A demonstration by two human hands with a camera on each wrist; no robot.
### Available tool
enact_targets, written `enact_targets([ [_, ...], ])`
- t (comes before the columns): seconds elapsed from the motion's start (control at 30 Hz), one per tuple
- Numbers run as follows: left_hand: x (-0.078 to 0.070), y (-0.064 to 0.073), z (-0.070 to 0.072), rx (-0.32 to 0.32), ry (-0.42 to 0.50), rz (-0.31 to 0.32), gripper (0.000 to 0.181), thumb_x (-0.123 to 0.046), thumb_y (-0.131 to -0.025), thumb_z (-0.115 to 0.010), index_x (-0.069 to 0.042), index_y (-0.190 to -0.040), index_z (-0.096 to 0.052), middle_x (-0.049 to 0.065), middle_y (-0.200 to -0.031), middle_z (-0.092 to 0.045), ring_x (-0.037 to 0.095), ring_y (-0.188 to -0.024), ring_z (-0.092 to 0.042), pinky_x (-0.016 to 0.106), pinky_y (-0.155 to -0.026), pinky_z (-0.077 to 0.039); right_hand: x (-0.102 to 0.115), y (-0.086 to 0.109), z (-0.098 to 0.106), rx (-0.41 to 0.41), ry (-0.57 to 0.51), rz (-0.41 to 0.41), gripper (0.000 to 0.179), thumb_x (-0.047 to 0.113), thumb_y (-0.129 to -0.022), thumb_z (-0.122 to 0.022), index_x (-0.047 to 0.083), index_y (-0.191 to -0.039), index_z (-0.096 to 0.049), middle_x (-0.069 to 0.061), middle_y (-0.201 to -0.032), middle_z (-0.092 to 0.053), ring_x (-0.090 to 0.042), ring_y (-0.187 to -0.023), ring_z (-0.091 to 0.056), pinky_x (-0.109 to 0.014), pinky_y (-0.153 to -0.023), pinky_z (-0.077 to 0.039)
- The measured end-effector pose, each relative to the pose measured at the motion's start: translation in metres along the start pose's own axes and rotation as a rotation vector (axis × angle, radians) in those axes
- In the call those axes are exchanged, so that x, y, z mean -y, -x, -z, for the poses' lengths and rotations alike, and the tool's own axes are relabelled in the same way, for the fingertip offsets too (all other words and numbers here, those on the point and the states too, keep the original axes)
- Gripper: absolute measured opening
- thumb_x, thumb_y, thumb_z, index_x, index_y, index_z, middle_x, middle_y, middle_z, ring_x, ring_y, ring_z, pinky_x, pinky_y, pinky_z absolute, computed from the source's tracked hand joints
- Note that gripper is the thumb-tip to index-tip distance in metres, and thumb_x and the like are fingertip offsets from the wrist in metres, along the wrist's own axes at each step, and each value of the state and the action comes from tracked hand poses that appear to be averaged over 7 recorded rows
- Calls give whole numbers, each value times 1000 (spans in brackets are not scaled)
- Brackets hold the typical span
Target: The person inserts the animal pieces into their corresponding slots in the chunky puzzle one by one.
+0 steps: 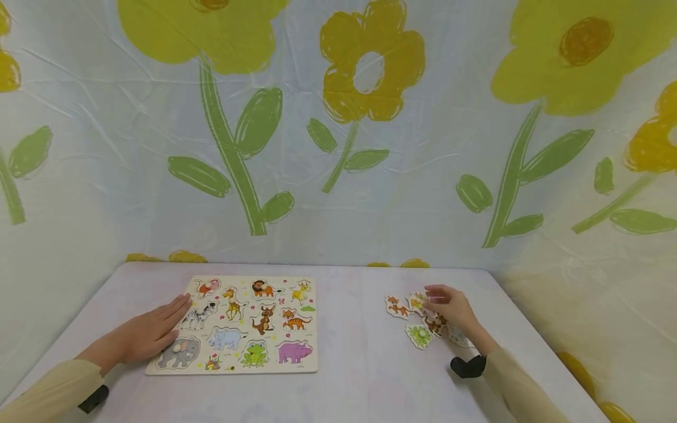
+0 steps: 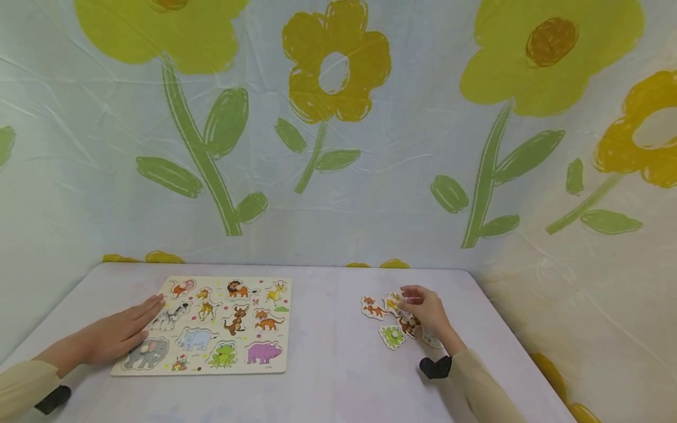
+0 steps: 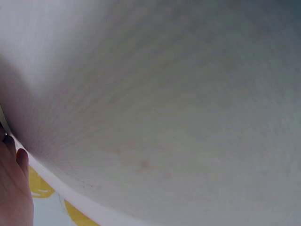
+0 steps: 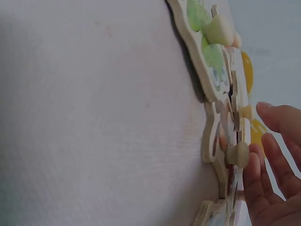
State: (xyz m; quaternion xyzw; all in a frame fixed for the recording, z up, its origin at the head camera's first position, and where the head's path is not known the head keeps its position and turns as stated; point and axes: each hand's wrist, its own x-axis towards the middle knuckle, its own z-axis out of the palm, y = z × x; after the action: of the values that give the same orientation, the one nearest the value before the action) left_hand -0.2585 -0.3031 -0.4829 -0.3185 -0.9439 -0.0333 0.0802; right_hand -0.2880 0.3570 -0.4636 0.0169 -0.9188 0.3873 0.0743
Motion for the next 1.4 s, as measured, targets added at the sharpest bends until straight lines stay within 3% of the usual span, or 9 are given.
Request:
enact_targets([
  [0.23,1,0,-2,-13,-12,-1,59,-36,-101,-43,-3,-148,-34,19,-152,-37,-16,-132,20,-2,-102,13,-9,-4,-2,15,8,13,45,16,-85,-73,-1,-124,-59,-23,-117,-65,-34,-103,-64,-23,-74,-56],
  [0.4,2,0,-3,4,7,24,59,-37,-101,-42,-2,-148,-35,19,-152,-36,-8,-139,9,-3,-101,14,-11,-8,-2,31,30,52,47,19,-85,-73,-1,-125,-59,-23,-116,-65,-32,-101,-65,-22,-73,-56],
  [0.67,2,-1,-3,11,0,17,59,-36,-101,-43,-2,-148,-34,19,-152,-37,-16,-131,19,-2,-101,14,-9,-14,-5,54,60,64,45,21,-86,-72,0,-124,-60,-22,-116,-65,-34,-103,-64,-35,-79,-57],
  [0.87,0,-2,0,25,5,38,59,-38,-101,-43,-4,-149,-34,17,-153,-36,-15,-132,16,-2,-100,12,-7,-17,-8,65,60,36,40,20,-86,-72,1,-120,-62,-20,-111,-67,-24,-94,-64,-24,-70,-52],
  [1.07,0,-1,2,35,-3,56,59,-39,-101,-42,-5,-149,-34,16,-154,-35,-14,-133,13,3,-106,3,-7,-18,-11,78,51,13,35,20,-88,-70,1,-117,-64,-18,-108,-68,-16,-86,-60,-20,-66,-49],
  [1.23,0,-1,-1,20,12,29,59,-37,-101,-43,-3,-148,-35,19,-152,-36,-16,-130,17,-2,-101,12,-7,-16,-12,86,74,3,32,20,-89,-68,2,-116,-66,-17,-108,-69,-16,-81,-56,-21,-63,-47],
  [1.4,-3,0,1,31,14,39,60,-38,-100,-43,-2,-148,-35,19,-152,-37,-15,-132,15,-3,-100,13,-7,-15,-12,87,97,3,30,19,-90,-67,1,-114,-67,-17,-106,-69,-16,-79,-55,-21,-63,-47],
])
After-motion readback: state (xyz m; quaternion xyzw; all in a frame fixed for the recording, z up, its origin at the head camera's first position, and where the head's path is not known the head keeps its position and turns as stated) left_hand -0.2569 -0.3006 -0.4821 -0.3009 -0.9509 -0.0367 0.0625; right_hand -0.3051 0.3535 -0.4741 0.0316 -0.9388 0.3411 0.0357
